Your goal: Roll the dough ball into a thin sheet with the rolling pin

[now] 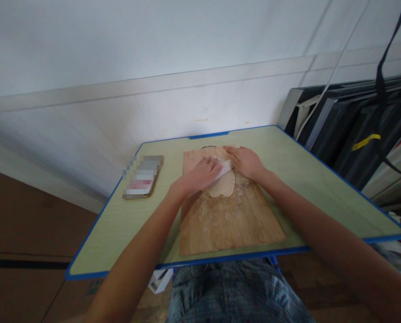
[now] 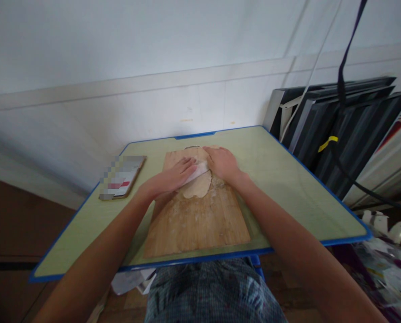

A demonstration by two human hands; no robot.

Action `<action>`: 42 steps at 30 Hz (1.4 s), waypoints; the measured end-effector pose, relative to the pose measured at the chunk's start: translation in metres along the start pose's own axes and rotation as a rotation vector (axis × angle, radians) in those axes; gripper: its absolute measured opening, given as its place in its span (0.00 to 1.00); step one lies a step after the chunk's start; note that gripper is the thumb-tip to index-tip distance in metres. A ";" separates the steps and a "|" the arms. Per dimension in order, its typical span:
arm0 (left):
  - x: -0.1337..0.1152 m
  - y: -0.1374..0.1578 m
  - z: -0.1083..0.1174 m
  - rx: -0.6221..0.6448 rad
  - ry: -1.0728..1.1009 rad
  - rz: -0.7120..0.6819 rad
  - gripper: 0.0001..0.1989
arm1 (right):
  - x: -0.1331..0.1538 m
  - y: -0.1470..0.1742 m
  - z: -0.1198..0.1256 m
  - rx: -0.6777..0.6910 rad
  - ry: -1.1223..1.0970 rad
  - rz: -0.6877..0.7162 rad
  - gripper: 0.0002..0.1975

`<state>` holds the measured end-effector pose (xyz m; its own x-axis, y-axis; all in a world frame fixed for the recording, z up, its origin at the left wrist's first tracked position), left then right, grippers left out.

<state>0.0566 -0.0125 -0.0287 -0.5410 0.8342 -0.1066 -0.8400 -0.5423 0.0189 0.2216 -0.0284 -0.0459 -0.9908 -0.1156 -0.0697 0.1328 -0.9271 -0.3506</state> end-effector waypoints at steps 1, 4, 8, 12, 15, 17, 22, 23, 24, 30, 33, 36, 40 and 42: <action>-0.004 0.000 -0.001 -0.020 -0.014 -0.010 0.21 | -0.002 0.004 0.001 -0.003 0.004 -0.001 0.23; -0.009 -0.001 -0.003 -0.051 -0.046 -0.005 0.21 | -0.004 0.007 0.002 -0.009 0.002 0.014 0.23; 0.004 -0.004 -0.006 -0.052 -0.044 -0.006 0.19 | 0.002 -0.007 0.000 0.017 -0.009 0.007 0.22; 0.001 -0.002 -0.010 -0.102 -0.062 0.006 0.19 | 0.004 -0.007 0.002 0.008 0.017 0.002 0.22; -0.020 0.000 -0.009 -0.141 -0.042 0.024 0.21 | 0.000 0.004 0.005 -0.002 0.024 -0.001 0.23; -0.030 0.000 -0.007 -0.156 0.001 0.050 0.23 | -0.003 0.007 0.005 0.013 0.022 -0.009 0.23; -0.015 -0.005 -0.005 -0.087 0.019 0.124 0.22 | 0.000 -0.005 0.002 0.023 0.034 0.007 0.22; -0.012 -0.005 -0.005 -0.078 -0.002 0.093 0.22 | 0.001 -0.006 0.002 0.019 0.035 0.013 0.22; -0.010 -0.005 -0.006 -0.074 -0.025 0.049 0.21 | 0.001 -0.006 0.002 0.016 0.037 0.022 0.22; -0.028 0.001 0.001 -0.080 -0.005 -0.043 0.21 | -0.008 0.011 0.003 0.045 0.047 0.037 0.23; -0.027 0.000 0.004 -0.048 0.003 -0.042 0.22 | -0.009 0.006 0.000 0.041 0.032 0.070 0.23; -0.014 -0.002 0.000 -0.055 -0.022 0.011 0.21 | -0.006 -0.003 -0.002 0.049 0.042 0.084 0.23; -0.016 0.000 -0.005 -0.067 -0.034 -0.029 0.20 | -0.010 0.003 0.000 0.074 0.036 0.101 0.23; -0.024 0.001 -0.006 -0.086 -0.010 -0.057 0.20 | -0.014 0.008 0.001 0.091 0.013 0.124 0.23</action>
<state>0.0684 -0.0336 -0.0324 -0.4929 0.8648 -0.0955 -0.8631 -0.4999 -0.0723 0.2362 -0.0350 -0.0470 -0.9666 -0.2270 -0.1190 0.2506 -0.9346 -0.2525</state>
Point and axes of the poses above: each hand's wrist, its own y-axis away from the middle knuckle, its own z-axis out of the back of the hand, x = y × z, the point moved 1 cm from there along -y, towards the middle knuckle, and after that the axes turned 13 degrees about y, right-handed, at the moved point
